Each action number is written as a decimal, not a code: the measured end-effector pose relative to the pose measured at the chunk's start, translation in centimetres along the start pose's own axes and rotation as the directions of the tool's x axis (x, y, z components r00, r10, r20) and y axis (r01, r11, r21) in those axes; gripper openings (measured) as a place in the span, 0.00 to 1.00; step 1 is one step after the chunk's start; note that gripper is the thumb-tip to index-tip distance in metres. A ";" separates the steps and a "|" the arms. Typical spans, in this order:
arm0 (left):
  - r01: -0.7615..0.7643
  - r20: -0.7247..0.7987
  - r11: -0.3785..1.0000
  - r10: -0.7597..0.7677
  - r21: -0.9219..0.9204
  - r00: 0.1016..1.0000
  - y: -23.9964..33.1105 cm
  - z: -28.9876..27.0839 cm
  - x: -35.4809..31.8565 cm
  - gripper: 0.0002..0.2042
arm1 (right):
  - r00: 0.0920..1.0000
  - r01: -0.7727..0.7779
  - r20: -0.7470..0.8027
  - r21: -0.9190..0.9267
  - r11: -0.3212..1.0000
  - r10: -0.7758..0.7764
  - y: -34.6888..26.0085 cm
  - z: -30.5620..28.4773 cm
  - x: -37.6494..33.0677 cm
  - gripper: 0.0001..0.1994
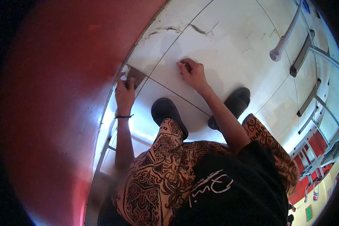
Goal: Scraping the floor with a hand tool to remove marks or residue.
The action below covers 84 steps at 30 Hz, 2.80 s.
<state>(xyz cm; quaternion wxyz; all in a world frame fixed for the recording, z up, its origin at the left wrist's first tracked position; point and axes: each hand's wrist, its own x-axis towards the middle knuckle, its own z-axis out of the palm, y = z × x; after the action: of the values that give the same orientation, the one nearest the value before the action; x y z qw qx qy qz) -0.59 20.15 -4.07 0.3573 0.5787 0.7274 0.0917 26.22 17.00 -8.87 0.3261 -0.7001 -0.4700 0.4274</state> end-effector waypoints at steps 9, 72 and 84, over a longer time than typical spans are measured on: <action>-0.200 -0.304 0.892 0.337 0.405 0.891 -1.0 1.5 -0.2 0.12 | 0.996 0.085 -0.020 -0.217 0.972 -0.091 -2.1 0.6 0.5 0.10; -0.306 0.043 0.815 0.328 0.491 0.944 9.6 5.1 4.1 0.21 | 0.920 0.372 0.031 -0.388 0.843 -0.392 0.1 0.9 -1.2 0.10; -0.566 0.019 0.778 0.584 0.274 0.812 19.6 7.1 5.3 0.15 | 0.911 0.374 -0.005 -0.417 0.828 -0.413 -0.3 1.1 -1.3 0.09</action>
<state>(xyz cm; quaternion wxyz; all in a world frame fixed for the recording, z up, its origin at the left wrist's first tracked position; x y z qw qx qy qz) 18.72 29.11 -0.73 0.2066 0.8120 0.5332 0.1170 24.83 15.90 -8.74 0.2760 -0.6599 -0.6666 0.2099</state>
